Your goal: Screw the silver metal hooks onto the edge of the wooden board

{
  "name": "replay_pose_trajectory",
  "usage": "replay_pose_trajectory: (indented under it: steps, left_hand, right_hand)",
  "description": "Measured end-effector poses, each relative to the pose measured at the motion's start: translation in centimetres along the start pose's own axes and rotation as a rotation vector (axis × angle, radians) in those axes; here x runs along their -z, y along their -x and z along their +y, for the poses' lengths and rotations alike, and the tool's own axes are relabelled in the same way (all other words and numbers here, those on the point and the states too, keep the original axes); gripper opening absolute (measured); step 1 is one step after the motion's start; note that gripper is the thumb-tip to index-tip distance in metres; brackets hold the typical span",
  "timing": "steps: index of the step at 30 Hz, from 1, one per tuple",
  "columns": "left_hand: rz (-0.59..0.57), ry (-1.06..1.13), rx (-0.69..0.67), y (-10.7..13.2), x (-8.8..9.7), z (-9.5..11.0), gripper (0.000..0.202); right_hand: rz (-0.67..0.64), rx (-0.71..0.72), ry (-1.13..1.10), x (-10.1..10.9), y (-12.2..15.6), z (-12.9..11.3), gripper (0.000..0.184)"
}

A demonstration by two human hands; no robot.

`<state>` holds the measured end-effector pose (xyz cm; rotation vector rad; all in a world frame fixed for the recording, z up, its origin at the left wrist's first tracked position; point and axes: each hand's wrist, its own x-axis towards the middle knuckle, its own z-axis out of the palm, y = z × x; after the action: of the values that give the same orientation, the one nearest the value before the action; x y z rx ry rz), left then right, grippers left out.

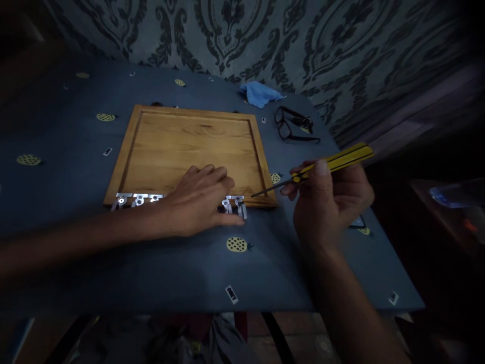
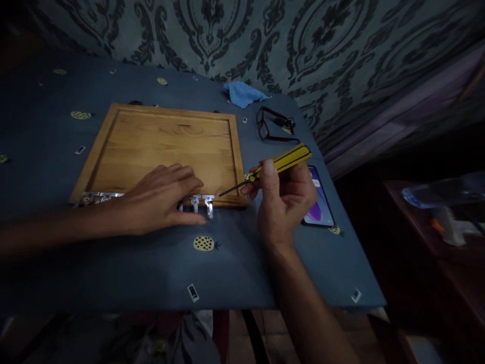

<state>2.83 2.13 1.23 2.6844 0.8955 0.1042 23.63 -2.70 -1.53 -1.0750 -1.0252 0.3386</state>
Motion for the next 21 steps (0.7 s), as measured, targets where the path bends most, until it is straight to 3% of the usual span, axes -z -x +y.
replay_pose_trajectory:
  steps: [7,13,21]
  left_hand:
    - [-0.057,-0.153,0.017,-0.2,-1.0,2.2,0.061]
    - [-0.004,-0.168,-0.011,-0.5,-1.5,2.3,0.046]
    - [-0.025,-0.14,-0.007,-0.4,-1.7,2.4,0.04]
  right_hand:
    - [-0.056,0.06,0.049,-0.1,0.8,-0.3,0.021]
    - [-0.097,0.08,0.076,-0.1,1.2,-0.4,0.02]
    - [-0.098,0.047,0.098,-0.2,1.6,-1.0,0.019]
